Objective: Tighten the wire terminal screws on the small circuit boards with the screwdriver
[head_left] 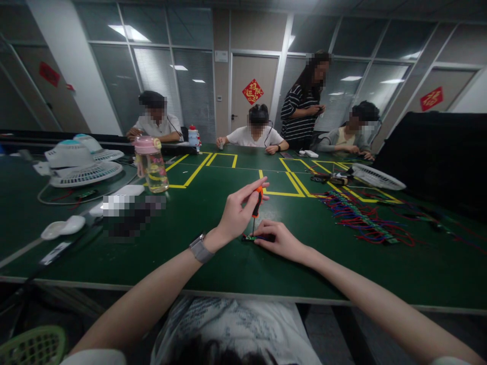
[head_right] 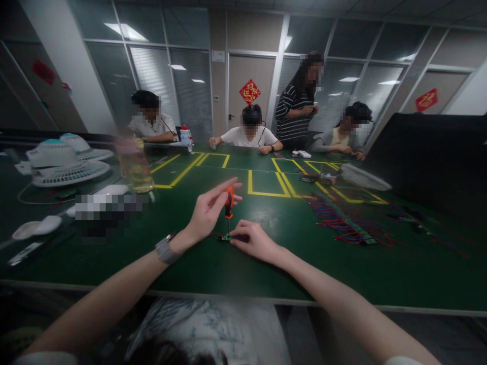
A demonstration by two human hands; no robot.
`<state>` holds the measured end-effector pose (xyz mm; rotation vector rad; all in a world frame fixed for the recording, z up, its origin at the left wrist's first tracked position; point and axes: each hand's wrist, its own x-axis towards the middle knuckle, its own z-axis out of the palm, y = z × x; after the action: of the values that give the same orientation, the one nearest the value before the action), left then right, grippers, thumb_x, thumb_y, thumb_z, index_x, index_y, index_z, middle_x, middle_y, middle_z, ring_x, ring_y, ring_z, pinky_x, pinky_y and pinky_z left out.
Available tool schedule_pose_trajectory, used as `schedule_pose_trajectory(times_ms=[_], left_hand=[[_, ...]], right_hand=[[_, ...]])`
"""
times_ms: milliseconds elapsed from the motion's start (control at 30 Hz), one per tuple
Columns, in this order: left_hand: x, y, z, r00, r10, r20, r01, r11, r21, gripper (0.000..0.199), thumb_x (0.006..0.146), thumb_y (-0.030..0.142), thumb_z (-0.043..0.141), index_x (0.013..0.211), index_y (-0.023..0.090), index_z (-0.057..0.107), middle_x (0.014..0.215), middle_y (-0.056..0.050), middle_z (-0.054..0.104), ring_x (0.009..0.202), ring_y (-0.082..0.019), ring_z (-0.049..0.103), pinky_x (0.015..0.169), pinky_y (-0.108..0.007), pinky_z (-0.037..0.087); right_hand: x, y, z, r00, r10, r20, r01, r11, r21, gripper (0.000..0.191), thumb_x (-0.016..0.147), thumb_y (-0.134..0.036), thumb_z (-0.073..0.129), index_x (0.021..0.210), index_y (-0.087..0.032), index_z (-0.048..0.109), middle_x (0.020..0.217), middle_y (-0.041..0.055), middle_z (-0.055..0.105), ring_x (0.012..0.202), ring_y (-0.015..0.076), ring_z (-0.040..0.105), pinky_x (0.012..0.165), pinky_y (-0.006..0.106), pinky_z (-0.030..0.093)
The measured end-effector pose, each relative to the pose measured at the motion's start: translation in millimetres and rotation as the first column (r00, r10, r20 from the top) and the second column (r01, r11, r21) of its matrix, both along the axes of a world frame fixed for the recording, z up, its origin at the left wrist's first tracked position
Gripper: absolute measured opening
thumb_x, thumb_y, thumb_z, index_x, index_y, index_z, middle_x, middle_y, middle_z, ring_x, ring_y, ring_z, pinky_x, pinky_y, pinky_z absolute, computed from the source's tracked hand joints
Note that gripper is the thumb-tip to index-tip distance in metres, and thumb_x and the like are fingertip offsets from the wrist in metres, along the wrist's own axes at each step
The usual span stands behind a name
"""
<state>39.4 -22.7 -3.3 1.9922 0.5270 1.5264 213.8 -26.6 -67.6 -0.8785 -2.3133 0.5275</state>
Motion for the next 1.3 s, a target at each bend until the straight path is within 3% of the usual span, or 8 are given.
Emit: schedule_pose_trajectory(times_ms=[267, 400, 500, 733, 867, 967, 1167, 1300], left_hand=[[-1.5, -4.0, 6.5, 0.956, 0.292, -0.03, -0.28, 0.937, 0.207, 0.019, 0.085, 0.03, 0.062, 0.1, 0.021, 0.068, 0.09, -0.003, 0.055, 0.085, -0.014, 0.056, 0.078, -0.027, 0.049], [-1.3, -3.6, 3.5, 0.981, 0.192, -0.031, -0.185, 0.972, 0.144, 0.031, 0.096, 0.025, 0.04, 0.115, 0.022, 0.063, 0.11, -0.007, 0.058, 0.099, -0.016, 0.058, 0.086, -0.03, 0.048], [0.3, -2.1, 1.2, 0.995, 0.104, 0.002, -0.104, 0.992, 0.077, 0.032, 0.096, 0.025, 0.039, 0.122, 0.021, 0.057, 0.109, -0.007, 0.063, 0.088, -0.014, 0.063, 0.08, -0.029, 0.051], [-1.7, -3.3, 5.6, 0.951, 0.31, 0.001, -0.302, 0.924, 0.234, 0.017, 0.087, 0.028, 0.059, 0.099, 0.02, 0.069, 0.086, -0.002, 0.053, 0.08, -0.013, 0.054, 0.074, -0.025, 0.047], [-2.2, -3.1, 3.6, 0.972, 0.233, -0.035, -0.222, 0.955, 0.197, 0.031, 0.095, 0.024, 0.04, 0.117, 0.023, 0.063, 0.104, -0.006, 0.056, 0.095, -0.015, 0.056, 0.085, -0.03, 0.047], [0.0, -1.6, 0.7, 0.99, 0.141, -0.002, -0.14, 0.979, 0.147, 0.034, 0.096, 0.023, 0.04, 0.125, 0.022, 0.056, 0.113, -0.008, 0.06, 0.097, -0.015, 0.06, 0.085, -0.031, 0.049], [0.6, -3.0, 3.8, 0.949, 0.315, 0.017, -0.309, 0.919, 0.247, 0.02, 0.084, 0.026, 0.062, 0.103, 0.021, 0.067, 0.089, -0.003, 0.059, 0.083, -0.013, 0.057, 0.076, -0.027, 0.048], [-1.6, -4.0, 4.5, 0.948, 0.317, -0.007, -0.306, 0.921, 0.241, 0.023, 0.091, 0.028, 0.051, 0.104, 0.02, 0.068, 0.096, -0.005, 0.056, 0.09, -0.015, 0.056, 0.082, -0.029, 0.047]], right_hand=[[-0.3, -0.9, 1.7, 1.0, -0.003, 0.002, 0.003, 1.0, 0.003, 0.018, 0.084, -0.025, 0.063, 0.097, -0.017, 0.073, 0.084, 0.005, 0.062, 0.072, 0.0147, 0.059, 0.068, 0.027, 0.048], [-0.6, -0.2, 0.6, 1.0, 0.002, -0.004, -0.002, 1.0, 0.002, 0.018, 0.084, -0.024, 0.062, 0.096, -0.016, 0.072, 0.085, 0.0057, 0.063, 0.073, 0.0147, 0.059, 0.069, 0.027, 0.049], [-0.8, -0.1, 0.7, 1.0, -0.004, 0.005, 0.004, 1.0, 0.005, 0.018, 0.084, -0.025, 0.063, 0.097, -0.017, 0.073, 0.084, 0.0054, 0.062, 0.073, 0.0145, 0.059, 0.068, 0.027, 0.048], [-0.2, -0.2, 0.7, 1.0, -0.011, 0.009, 0.011, 1.0, -0.002, 0.019, 0.085, -0.027, 0.062, 0.098, -0.017, 0.073, 0.084, 0.005, 0.062, 0.071, 0.0139, 0.058, 0.066, 0.026, 0.047], [-0.2, -0.3, 0.7, 1.0, -0.009, 0.002, 0.009, 1.0, -0.008, 0.019, 0.084, -0.026, 0.063, 0.097, -0.017, 0.073, 0.084, 0.0055, 0.062, 0.072, 0.0144, 0.059, 0.069, 0.027, 0.048], [-0.4, -0.7, 1.4, 1.0, -0.005, 0.001, 0.005, 1.0, -0.019, 0.019, 0.084, -0.026, 0.062, 0.097, -0.017, 0.073, 0.085, 0.0057, 0.062, 0.073, 0.0146, 0.059, 0.069, 0.027, 0.049], [-0.3, -1.1, 2.2, 1.0, -0.01, 0.01, 0.01, 1.0, -0.015, 0.019, 0.084, -0.026, 0.063, 0.098, -0.018, 0.073, 0.085, 0.0049, 0.062, 0.07, 0.0136, 0.058, 0.064, 0.025, 0.047], [-0.5, -1.1, 2.3, 1.0, -0.009, 0.005, 0.009, 1.0, -0.009, 0.019, 0.084, -0.026, 0.063, 0.097, -0.017, 0.073, 0.084, 0.0052, 0.062, 0.071, 0.0139, 0.058, 0.066, 0.026, 0.047]])
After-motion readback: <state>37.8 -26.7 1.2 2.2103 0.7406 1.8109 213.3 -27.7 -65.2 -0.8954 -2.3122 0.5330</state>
